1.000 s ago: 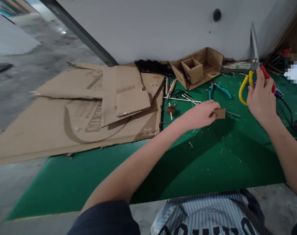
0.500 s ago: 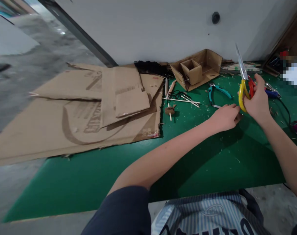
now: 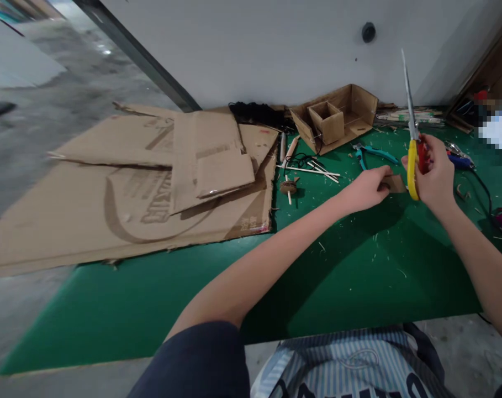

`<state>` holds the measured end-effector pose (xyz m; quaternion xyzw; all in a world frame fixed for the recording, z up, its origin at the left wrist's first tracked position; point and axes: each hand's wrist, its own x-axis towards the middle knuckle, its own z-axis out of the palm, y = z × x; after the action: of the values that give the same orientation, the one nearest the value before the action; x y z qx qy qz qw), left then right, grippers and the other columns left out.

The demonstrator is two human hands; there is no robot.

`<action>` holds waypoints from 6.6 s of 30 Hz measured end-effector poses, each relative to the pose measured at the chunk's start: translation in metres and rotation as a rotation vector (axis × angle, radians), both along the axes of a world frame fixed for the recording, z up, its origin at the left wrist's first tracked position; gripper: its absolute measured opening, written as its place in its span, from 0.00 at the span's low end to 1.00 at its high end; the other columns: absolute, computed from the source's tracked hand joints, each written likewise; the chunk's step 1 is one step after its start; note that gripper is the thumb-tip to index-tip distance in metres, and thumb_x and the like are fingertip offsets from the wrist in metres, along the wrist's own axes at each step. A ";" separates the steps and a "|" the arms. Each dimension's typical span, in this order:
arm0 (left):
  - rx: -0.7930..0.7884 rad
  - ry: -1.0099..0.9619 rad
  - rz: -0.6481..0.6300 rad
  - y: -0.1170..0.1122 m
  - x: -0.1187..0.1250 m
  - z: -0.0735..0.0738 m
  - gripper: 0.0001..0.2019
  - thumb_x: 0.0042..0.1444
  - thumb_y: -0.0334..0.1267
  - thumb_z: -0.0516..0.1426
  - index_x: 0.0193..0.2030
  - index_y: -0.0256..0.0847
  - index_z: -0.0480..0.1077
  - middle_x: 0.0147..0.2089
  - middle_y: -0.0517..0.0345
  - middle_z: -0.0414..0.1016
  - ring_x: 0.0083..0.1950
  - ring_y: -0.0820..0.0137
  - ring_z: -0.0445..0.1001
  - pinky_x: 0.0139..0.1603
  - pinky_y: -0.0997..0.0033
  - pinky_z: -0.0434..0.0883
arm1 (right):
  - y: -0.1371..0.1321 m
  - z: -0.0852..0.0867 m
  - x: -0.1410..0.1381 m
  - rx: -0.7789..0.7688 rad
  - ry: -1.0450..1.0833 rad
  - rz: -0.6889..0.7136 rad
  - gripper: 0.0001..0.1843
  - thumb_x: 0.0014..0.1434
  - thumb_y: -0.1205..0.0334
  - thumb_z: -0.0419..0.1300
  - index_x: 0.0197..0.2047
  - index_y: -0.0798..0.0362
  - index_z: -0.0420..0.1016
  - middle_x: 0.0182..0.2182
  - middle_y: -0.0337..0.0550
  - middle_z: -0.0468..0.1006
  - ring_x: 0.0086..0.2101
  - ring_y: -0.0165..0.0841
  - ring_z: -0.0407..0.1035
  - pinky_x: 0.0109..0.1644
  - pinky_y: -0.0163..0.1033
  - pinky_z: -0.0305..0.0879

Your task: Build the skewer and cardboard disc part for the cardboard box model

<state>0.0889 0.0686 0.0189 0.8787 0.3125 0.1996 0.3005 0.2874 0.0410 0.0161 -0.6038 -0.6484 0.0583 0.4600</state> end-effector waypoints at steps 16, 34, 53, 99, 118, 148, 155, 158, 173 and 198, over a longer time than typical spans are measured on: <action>-0.178 -0.717 0.588 0.047 -0.106 0.036 0.10 0.63 0.34 0.64 0.49 0.44 0.70 0.40 0.56 0.81 0.40 0.67 0.84 0.38 0.66 0.82 | -0.028 0.011 -0.029 -0.553 0.187 0.523 0.48 0.64 0.29 0.55 0.75 0.54 0.58 0.58 0.63 0.78 0.50 0.47 0.78 0.37 0.46 0.78; 0.054 -0.680 0.559 0.019 -0.095 0.044 0.14 0.55 0.32 0.68 0.42 0.44 0.67 0.33 0.63 0.74 0.39 0.67 0.82 0.40 0.65 0.82 | -0.035 0.017 -0.041 -0.519 -0.139 0.527 0.48 0.65 0.30 0.56 0.75 0.53 0.56 0.55 0.59 0.76 0.45 0.46 0.74 0.52 0.54 0.72; 0.076 -0.725 0.605 0.004 -0.090 0.045 0.11 0.58 0.36 0.68 0.41 0.44 0.70 0.32 0.63 0.76 0.39 0.68 0.83 0.42 0.65 0.83 | -0.038 0.031 -0.049 -0.545 -0.220 0.469 0.40 0.66 0.34 0.56 0.69 0.55 0.67 0.32 0.44 0.76 0.28 0.36 0.65 0.33 0.42 0.60; -0.304 -0.731 0.726 -0.018 -0.101 0.038 0.12 0.54 0.24 0.68 0.34 0.41 0.70 0.29 0.63 0.75 0.30 0.75 0.77 0.31 0.76 0.77 | -0.043 0.009 -0.059 -0.323 -0.468 0.375 0.33 0.70 0.33 0.52 0.45 0.56 0.81 0.30 0.49 0.81 0.25 0.35 0.69 0.31 0.40 0.60; -0.387 -0.089 0.506 0.127 -0.031 0.002 0.19 0.44 0.13 0.65 0.39 0.36 0.75 0.30 0.65 0.72 0.18 0.74 0.70 0.29 0.67 0.72 | -0.022 0.013 -0.035 -0.393 0.048 0.082 0.31 0.68 0.31 0.52 0.26 0.47 0.64 0.20 0.42 0.72 0.24 0.34 0.68 0.33 0.43 0.63; -0.739 -0.762 0.400 -0.028 -0.042 0.004 0.09 0.58 0.28 0.66 0.39 0.41 0.69 0.37 0.62 0.79 0.35 0.75 0.81 0.37 0.73 0.74 | -0.025 -0.001 -0.062 -0.452 0.591 0.329 0.41 0.50 0.41 0.72 0.62 0.51 0.72 0.43 0.48 0.81 0.34 0.36 0.74 0.26 0.39 0.68; -0.588 -0.513 0.331 -0.024 -0.049 0.006 0.05 0.62 0.34 0.63 0.44 0.40 0.74 0.37 0.56 0.82 0.39 0.70 0.81 0.40 0.70 0.73 | -0.021 -0.003 -0.056 -0.463 0.591 0.319 0.39 0.48 0.45 0.73 0.60 0.50 0.72 0.36 0.43 0.78 0.31 0.34 0.71 0.27 0.40 0.68; -0.476 -0.351 0.225 -0.017 -0.055 0.010 0.06 0.60 0.36 0.64 0.43 0.39 0.77 0.39 0.54 0.84 0.40 0.68 0.81 0.42 0.67 0.72 | -0.022 -0.001 -0.055 -0.495 0.584 0.361 0.40 0.45 0.46 0.75 0.59 0.52 0.74 0.38 0.46 0.80 0.31 0.34 0.71 0.27 0.39 0.68; -0.641 -0.486 0.155 -0.020 -0.054 0.001 0.03 0.61 0.30 0.64 0.42 0.38 0.78 0.37 0.53 0.84 0.38 0.70 0.81 0.45 0.67 0.77 | -0.024 -0.005 -0.055 -0.451 0.468 0.363 0.44 0.50 0.36 0.71 0.63 0.50 0.71 0.40 0.48 0.79 0.30 0.33 0.69 0.29 0.41 0.69; -0.587 -1.243 0.537 0.013 -0.075 0.026 0.17 0.56 0.36 0.73 0.26 0.43 0.69 0.28 0.67 0.75 0.33 0.78 0.78 0.36 0.79 0.75 | -0.039 0.022 -0.044 -0.567 -0.151 0.491 0.48 0.63 0.30 0.56 0.73 0.54 0.55 0.56 0.62 0.76 0.47 0.48 0.74 0.51 0.55 0.70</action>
<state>0.0135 0.0813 0.0451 0.3802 0.3295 0.6356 0.5856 0.2429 0.0023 0.0386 -0.5362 -0.7640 0.2994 0.1980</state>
